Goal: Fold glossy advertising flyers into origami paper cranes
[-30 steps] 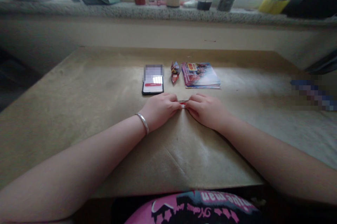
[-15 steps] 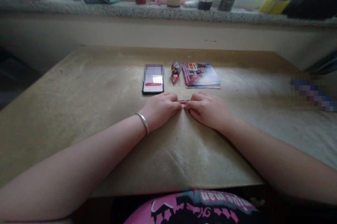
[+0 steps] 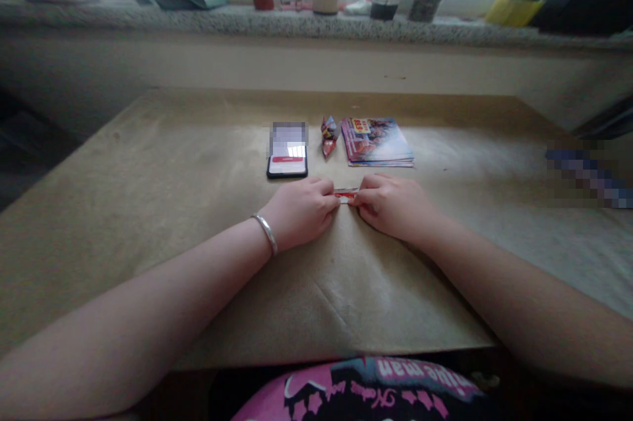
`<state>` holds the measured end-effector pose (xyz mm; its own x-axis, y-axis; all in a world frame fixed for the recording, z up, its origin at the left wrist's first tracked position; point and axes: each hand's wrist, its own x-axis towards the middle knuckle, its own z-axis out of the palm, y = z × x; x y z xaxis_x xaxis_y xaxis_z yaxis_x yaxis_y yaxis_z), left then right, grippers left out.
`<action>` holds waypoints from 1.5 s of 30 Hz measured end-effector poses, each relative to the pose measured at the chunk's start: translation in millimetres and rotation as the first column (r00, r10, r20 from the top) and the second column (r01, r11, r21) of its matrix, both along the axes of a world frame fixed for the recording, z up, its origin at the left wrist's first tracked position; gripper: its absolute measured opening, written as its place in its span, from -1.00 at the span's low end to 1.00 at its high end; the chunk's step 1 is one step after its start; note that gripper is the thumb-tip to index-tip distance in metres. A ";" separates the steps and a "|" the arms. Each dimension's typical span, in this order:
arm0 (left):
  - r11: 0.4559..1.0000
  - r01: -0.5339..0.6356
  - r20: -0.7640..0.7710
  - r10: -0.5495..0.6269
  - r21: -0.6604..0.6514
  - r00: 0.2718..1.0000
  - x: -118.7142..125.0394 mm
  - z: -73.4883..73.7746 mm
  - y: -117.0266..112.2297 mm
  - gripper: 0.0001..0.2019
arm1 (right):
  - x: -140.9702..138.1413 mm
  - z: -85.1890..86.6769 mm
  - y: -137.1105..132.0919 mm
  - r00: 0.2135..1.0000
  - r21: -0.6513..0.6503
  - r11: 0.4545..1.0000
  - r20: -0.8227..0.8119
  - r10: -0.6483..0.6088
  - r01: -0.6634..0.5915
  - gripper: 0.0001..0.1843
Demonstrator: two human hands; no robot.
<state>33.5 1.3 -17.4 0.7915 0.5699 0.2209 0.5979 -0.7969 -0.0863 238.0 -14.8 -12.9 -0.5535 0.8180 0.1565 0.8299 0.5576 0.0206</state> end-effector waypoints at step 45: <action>0.996 0.076 -0.072 -0.079 -0.043 0.994 -10.8 8.3 8.6 -0.79 | 14.3 0.8 1.9 1.000 -0.002 1.000 -0.026 0.018 -0.018 -0.76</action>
